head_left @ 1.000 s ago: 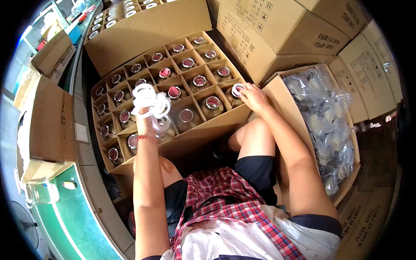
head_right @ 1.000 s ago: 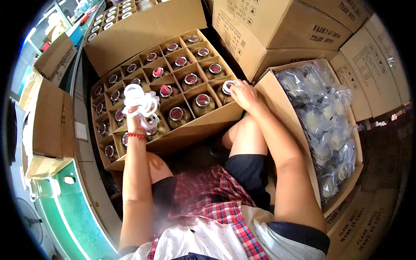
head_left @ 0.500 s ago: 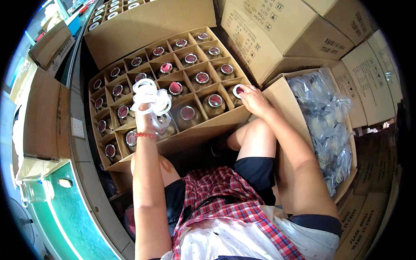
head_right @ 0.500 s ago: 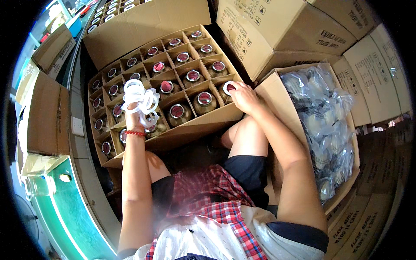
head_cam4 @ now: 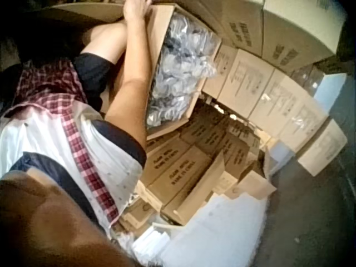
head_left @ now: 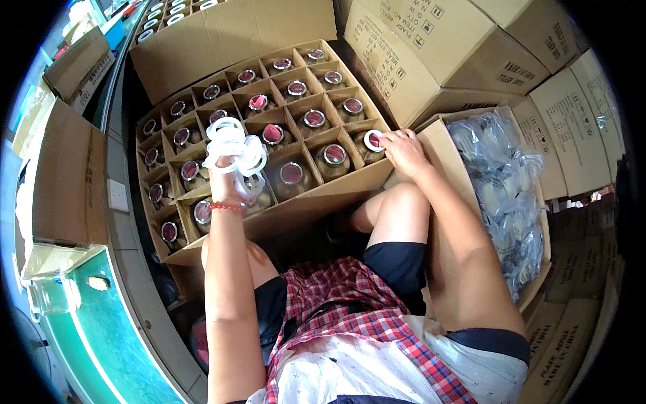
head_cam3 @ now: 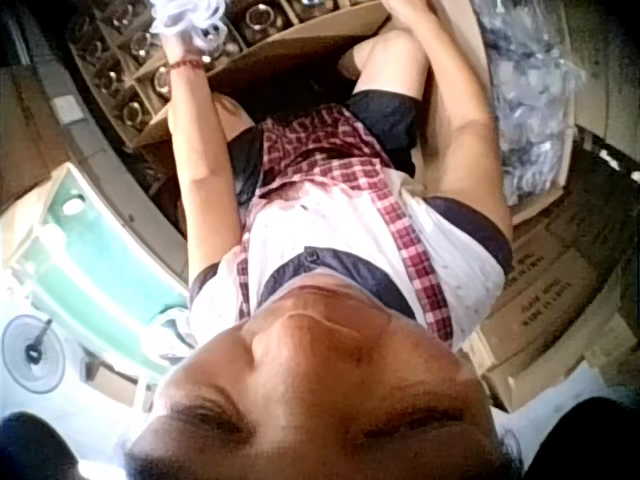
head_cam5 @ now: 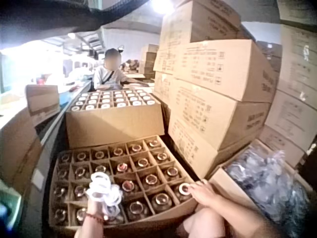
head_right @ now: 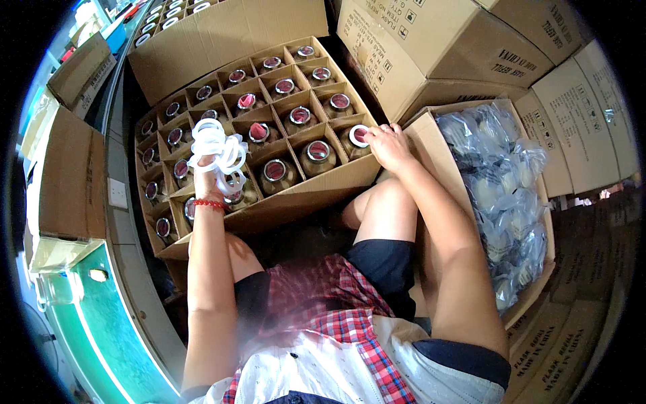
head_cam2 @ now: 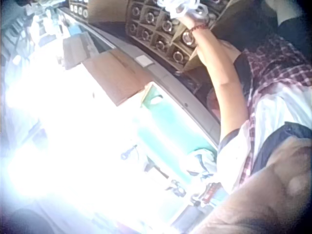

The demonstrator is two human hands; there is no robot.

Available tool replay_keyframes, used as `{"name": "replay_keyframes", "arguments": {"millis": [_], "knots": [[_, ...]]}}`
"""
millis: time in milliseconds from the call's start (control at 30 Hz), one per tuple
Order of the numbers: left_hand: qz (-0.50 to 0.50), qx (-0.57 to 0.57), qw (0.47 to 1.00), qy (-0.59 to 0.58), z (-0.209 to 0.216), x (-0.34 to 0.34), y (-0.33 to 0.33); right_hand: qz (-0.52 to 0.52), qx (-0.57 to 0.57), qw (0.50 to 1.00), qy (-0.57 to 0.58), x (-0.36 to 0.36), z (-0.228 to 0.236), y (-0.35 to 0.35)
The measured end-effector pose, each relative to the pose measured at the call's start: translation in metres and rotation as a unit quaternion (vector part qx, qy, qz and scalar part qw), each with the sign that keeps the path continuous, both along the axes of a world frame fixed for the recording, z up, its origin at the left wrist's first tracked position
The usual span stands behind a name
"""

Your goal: The person sits on the floor and places white plastic rings onto the tops of small jars arranged in a cardboard box. The person repeatedly picks up rings from a plastic bag and places them on the jars one by one.

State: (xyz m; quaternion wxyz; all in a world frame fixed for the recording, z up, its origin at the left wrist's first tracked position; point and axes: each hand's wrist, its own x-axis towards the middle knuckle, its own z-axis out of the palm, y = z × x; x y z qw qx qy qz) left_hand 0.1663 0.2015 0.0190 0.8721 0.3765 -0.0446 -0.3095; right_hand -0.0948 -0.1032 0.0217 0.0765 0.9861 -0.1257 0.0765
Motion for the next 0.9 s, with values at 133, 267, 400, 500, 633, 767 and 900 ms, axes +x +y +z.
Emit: {"name": "replay_keyframes", "arguments": {"millis": [133, 267, 400, 500, 633, 767, 900], "knots": [[0.006, 0.011, 1.0, -0.022, -0.002, 0.005, 0.002, 0.029, 0.045, 0.997, 0.054, 0.007, 0.011, -0.008], [0.008, 0.002, 1.0, -0.009, 0.005, 0.003, 0.0, 0.075, 0.056, 0.994, 0.05, 0.001, 0.013, -0.016], [0.01, 0.003, 1.0, -0.01, 0.013, -0.002, -0.001, 0.037, 0.066, 0.997, 0.007, -0.002, 0.006, -0.016], [0.024, -0.01, 0.999, -0.026, 0.007, 0.001, -0.002, 0.044, 0.023, 0.999, 0.016, 0.002, 0.01, -0.009], [0.082, 0.032, 0.996, -0.028, 0.003, 0.007, 0.006, 0.016, 0.0, 0.997, 0.069, 0.03, 0.033, 0.014], [0.086, 0.021, 0.996, -0.021, 0.001, 0.008, 0.004, 0.087, 0.107, 0.99, -0.033, 0.07, 0.017, 0.045], [0.079, 0.05, 0.996, -0.005, 0.018, 0.0, 0.003, 0.15, 0.123, 0.967, -0.166, 0.14, -0.001, 0.09]]}}
